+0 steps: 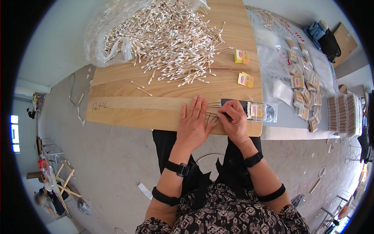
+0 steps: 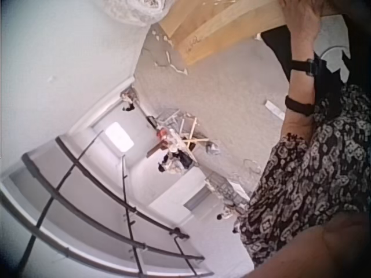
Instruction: Sorting a large pile of cotton swabs and placing specific counts into small plastic bags for packaging.
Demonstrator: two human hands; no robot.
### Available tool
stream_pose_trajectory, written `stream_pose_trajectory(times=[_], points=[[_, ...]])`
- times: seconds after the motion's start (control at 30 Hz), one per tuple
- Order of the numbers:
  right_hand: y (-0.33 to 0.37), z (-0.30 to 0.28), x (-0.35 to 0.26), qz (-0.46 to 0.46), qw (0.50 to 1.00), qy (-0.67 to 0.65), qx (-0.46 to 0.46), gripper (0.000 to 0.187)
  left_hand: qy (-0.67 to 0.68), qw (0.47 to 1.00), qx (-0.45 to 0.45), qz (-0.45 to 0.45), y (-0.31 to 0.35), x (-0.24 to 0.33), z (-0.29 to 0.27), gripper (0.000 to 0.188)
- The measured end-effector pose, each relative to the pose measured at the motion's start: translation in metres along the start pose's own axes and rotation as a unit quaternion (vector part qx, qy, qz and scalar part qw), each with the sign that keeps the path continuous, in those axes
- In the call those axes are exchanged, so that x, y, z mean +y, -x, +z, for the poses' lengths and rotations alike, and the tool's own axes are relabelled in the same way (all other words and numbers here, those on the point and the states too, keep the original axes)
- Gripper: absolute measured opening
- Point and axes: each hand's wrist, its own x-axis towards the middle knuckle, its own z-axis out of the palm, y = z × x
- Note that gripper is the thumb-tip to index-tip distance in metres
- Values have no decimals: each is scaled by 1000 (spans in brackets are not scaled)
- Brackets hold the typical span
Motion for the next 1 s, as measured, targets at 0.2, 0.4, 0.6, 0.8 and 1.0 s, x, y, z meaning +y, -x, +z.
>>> stream_pose_trajectory(times=[0.2, 0.4, 0.6, 0.8, 1.0], points=[[-3, 5, 4, -45, 997, 60, 17, 12, -17, 999, -21, -22, -4, 3, 2, 79], [-5, 8, 5, -39, 994, 97, 22, 11, -11, 1000, -10, -18, -3, 3, 2, 78], [-9, 12, -2, 20, 995, 87, 50, 19, -9, 1000, -8, -19, -2, 2, 2, 77], [-13, 9, -1, 22, 994, 101, 27, 24, -4, 1000, 4, -21, -2, 2, 4, 78], [-11, 7, 3, -39, 990, 133, 8, 16, -5, 1000, -11, -23, -2, 3, 2, 78]])
